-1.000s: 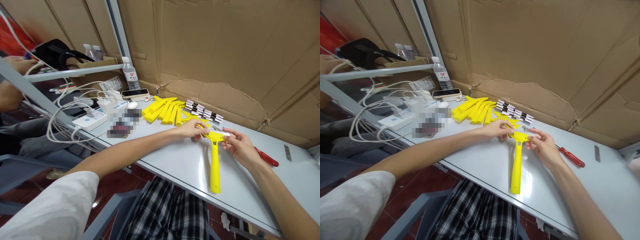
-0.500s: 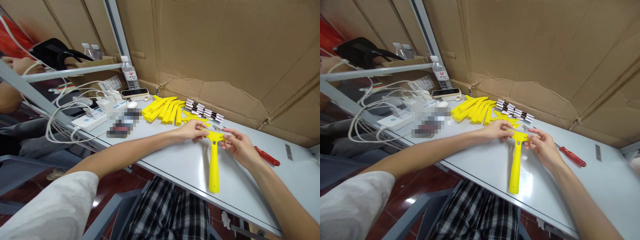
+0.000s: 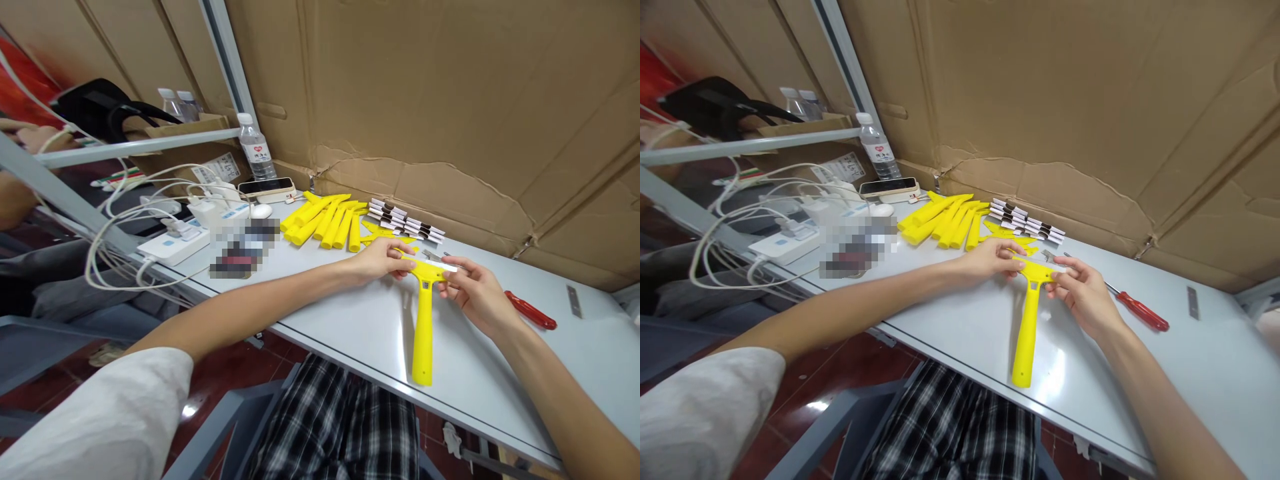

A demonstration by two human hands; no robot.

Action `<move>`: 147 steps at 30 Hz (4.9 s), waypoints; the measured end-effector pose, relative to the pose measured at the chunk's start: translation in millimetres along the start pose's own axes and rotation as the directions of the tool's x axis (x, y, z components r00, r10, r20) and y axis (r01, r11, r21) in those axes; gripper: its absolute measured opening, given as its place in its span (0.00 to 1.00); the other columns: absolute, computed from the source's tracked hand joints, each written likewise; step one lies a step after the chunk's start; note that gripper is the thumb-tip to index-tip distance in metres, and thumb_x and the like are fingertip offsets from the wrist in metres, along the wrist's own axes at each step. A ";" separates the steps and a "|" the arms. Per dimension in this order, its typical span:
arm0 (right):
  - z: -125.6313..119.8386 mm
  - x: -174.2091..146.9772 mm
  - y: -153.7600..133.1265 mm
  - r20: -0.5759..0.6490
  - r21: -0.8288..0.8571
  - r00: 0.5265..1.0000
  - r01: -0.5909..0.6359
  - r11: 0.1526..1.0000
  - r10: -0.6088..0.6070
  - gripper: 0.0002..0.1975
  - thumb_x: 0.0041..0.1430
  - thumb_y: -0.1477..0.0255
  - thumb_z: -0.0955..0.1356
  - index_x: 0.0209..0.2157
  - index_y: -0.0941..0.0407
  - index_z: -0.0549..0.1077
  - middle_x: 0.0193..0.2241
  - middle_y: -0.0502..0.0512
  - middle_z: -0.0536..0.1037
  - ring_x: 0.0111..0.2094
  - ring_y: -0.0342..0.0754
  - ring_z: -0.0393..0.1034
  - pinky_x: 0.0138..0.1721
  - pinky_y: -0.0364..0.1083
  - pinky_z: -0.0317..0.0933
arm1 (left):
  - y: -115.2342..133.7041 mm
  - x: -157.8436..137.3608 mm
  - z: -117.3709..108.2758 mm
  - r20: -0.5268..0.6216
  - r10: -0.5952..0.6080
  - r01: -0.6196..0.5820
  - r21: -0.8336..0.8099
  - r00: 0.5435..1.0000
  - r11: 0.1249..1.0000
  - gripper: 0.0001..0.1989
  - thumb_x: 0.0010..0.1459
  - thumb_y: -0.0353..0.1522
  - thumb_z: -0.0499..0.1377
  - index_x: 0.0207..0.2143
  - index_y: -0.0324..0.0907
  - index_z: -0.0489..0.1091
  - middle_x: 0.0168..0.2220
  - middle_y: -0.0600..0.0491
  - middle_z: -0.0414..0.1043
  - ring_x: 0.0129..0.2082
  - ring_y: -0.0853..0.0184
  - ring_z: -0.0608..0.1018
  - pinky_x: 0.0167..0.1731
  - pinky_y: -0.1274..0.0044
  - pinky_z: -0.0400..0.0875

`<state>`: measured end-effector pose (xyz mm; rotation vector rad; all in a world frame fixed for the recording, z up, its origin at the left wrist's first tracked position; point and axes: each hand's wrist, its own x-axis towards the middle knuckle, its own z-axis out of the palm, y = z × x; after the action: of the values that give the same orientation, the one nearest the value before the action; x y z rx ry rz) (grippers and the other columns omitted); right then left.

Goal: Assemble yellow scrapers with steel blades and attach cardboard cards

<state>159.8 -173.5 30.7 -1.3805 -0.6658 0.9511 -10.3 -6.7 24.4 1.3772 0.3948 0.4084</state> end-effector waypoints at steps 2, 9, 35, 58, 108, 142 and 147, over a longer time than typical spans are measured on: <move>2.8 -1.8 -0.9 0.003 0.019 1.000 0.003 1.000 -0.003 0.35 0.43 0.68 0.82 0.53 0.59 0.72 0.36 0.58 0.77 0.32 0.45 0.75 0.33 0.42 0.73 | -2.3 -0.2 2.8 -0.051 0.029 -0.034 -0.083 0.998 0.996 0.18 0.54 0.28 0.74 0.45 0.36 0.72 0.28 0.53 0.79 0.23 0.73 0.78 0.31 0.76 0.75; 22.2 -14.3 4.5 0.060 0.083 0.997 -0.063 0.995 0.058 0.36 0.40 0.70 0.82 0.51 0.58 0.71 0.39 0.57 0.77 0.33 0.47 0.77 0.38 0.45 0.76 | -4.1 -2.9 7.8 -0.188 0.144 -0.161 -0.080 0.972 0.984 0.21 0.56 0.33 0.73 0.47 0.40 0.69 0.30 0.53 0.80 0.26 0.72 0.78 0.32 0.76 0.74; 15.7 -8.0 15.4 -0.025 0.043 1.000 0.001 0.999 0.000 0.37 0.39 0.68 0.83 0.53 0.51 0.72 0.33 0.51 0.75 0.36 0.49 0.79 0.44 0.45 0.77 | -3.3 -28.6 7.0 0.269 0.415 -0.453 0.770 0.869 0.449 0.34 0.66 0.35 0.61 0.71 0.38 0.58 0.59 0.38 0.74 0.59 0.51 0.77 0.57 0.61 0.71; 22.9 -12.5 17.0 -0.031 -0.007 0.999 -0.006 1.000 0.006 0.38 0.37 0.65 0.84 0.51 0.51 0.72 0.34 0.54 0.77 0.38 0.51 0.79 0.42 0.45 0.78 | -2.3 -42.0 16.2 0.294 0.301 -0.325 0.944 0.907 0.057 0.32 0.67 0.26 0.51 0.72 0.29 0.52 0.61 0.30 0.72 0.48 0.50 0.82 0.38 0.66 0.74; 11.7 -10.8 3.9 0.132 -0.320 0.849 0.525 0.789 -0.511 0.20 0.58 0.56 0.77 0.44 0.57 0.82 0.41 0.58 0.79 0.38 0.44 0.77 0.39 0.42 0.77 | 6.3 -26.3 3.7 0.411 -0.054 0.109 -0.112 0.910 0.988 0.11 0.52 0.30 0.67 0.35 0.37 0.68 0.29 0.57 0.69 0.14 0.78 0.66 0.10 0.83 0.57; -0.3 -11.7 -3.3 0.223 -0.448 0.778 0.617 0.646 -0.588 0.13 0.66 0.61 0.72 0.42 0.56 0.84 0.36 0.57 0.78 0.35 0.42 0.72 0.34 0.43 0.65 | 6.4 -27.0 1.1 0.454 -0.059 0.129 -0.125 0.889 0.984 0.10 0.51 0.28 0.66 0.36 0.36 0.71 0.30 0.57 0.69 0.13 0.80 0.65 0.09 0.83 0.57; 0.4 -13.0 -2.3 0.194 -0.466 0.798 0.586 0.663 -0.570 0.16 0.65 0.58 0.72 0.42 0.55 0.85 0.35 0.57 0.78 0.34 0.42 0.71 0.34 0.43 0.64 | 6.8 -25.9 1.3 0.450 -0.067 0.138 -0.126 0.890 0.982 0.10 0.49 0.29 0.66 0.34 0.36 0.70 0.28 0.56 0.70 0.13 0.79 0.65 0.09 0.83 0.57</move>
<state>153.4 -184.3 34.7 -1.4550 -1.3626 0.2721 -32.5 -19.7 32.1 1.2459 0.0537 0.0259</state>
